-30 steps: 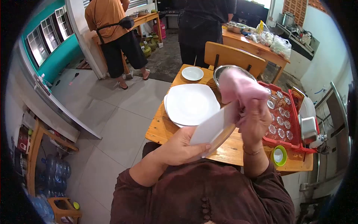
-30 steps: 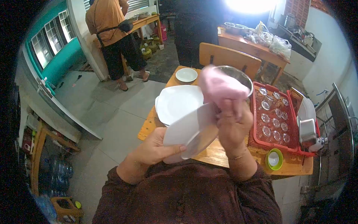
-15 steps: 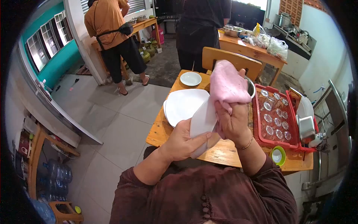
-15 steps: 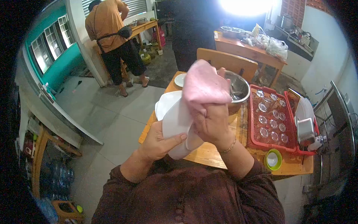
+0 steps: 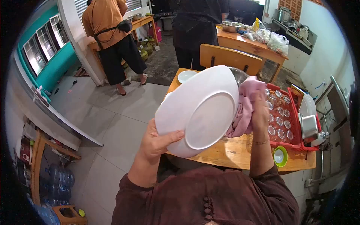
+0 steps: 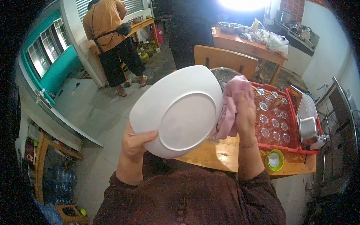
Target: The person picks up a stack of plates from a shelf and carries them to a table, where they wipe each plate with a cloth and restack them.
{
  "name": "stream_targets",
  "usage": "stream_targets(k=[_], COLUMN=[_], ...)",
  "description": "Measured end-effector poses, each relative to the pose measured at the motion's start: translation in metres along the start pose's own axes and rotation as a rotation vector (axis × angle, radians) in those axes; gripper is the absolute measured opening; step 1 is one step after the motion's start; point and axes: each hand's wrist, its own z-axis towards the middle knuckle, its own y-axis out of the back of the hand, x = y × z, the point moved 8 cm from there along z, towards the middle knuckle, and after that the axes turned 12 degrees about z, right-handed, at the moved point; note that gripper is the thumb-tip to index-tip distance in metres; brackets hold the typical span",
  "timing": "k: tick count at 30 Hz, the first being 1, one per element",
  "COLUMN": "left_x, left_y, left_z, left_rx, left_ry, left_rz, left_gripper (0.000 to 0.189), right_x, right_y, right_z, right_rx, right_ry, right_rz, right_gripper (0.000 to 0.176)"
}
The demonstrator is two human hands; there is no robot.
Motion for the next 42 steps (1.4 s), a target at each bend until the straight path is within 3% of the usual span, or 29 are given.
stream_targets(k=[2,4,6,7,8,10,12,16,18,20,22,25,28,30,33,36,38,39,42], left_x=[0.001,0.009,0.011,0.012,0.010,0.009,0.004,0.016,0.014,0.014,0.011,0.011,0.002,-0.015,-0.027,-0.038,-0.041,-0.042,-0.048], left_y=[0.001,-0.002,-0.013,-0.018,-0.020,-0.024,-0.024,-0.014,-0.013,-0.008,-0.005,0.005,0.017,0.029,0.038,0.053,0.058,0.062,0.075], left_z=[0.003,0.006,0.005,0.006,0.006,0.002,0.004,0.003,0.004,0.003,0.004,0.002,-0.001,-0.004,-0.009,-0.013,-0.012,-0.010,-0.013], left_rx=[0.016,0.054,0.080,0.092,0.087,0.074,0.074,-0.013,-0.056,-0.081,-0.105,-0.119,-0.194,-0.213,-0.302,-0.422,-0.446,-0.439,-0.429], left_ry=[0.013,0.035,0.077,0.090,0.047,-0.021,-0.088,-0.029,0.011,0.013,-0.014,0.000,-0.071,-0.120,-0.167,-0.231,-0.248,-0.259,-0.281], left_rz=[-0.015,0.013,0.075,0.109,0.090,0.046,0.075,0.182,0.086,0.014,-0.025,-0.051,-0.052,-0.051,-0.089,-0.094,-0.104,-0.120,-0.138], left_gripper=[0.047,0.046,0.042,0.040,0.038,0.033,0.028,0.027,0.029,0.034,0.035,0.037,0.038,0.038,0.037,0.042,0.045,0.045,0.046], right_x=[0.026,0.052,0.048,0.042,0.047,0.050,0.026,0.034,0.010,-0.003,-0.007,-0.001,0.006,-0.007,-0.030,-0.005,-0.032,-0.016,-0.019], right_y=[0.001,-0.039,-0.072,-0.096,-0.123,-0.159,-0.161,-0.156,-0.137,-0.115,-0.105,-0.111,-0.119,-0.119,-0.124,-0.150,-0.158,-0.173,-0.185], right_z=[-0.003,-0.022,-0.039,-0.053,-0.072,-0.093,-0.090,-0.066,-0.046,-0.028,-0.022,-0.035,-0.050,-0.055,-0.074,-0.106,-0.124,-0.129,-0.113], right_rx=[-0.022,0.368,0.413,0.441,0.588,0.657,0.771,0.659,0.667,0.571,0.519,0.528,0.445,0.527,0.438,0.556,0.774,0.695,0.882], right_ry=[0.102,0.121,0.107,0.088,0.375,0.544,0.545,0.703,0.644,0.370,0.290,0.423,0.272,0.270,0.251,0.575,0.496,0.517,0.613], right_rz=[0.079,-0.203,-0.429,-0.353,-0.649,-0.745,-0.743,-0.884,-0.960,-0.688,-0.666,-0.889,-0.594,-0.593,-0.379,-0.766,-0.775,-0.638,-0.866], right_gripper=[0.043,0.041,0.044,0.045,0.048,0.048,0.043,0.041,0.041,0.042,0.044,0.046,0.045,0.040,0.036,0.050,0.053,0.047,0.044])
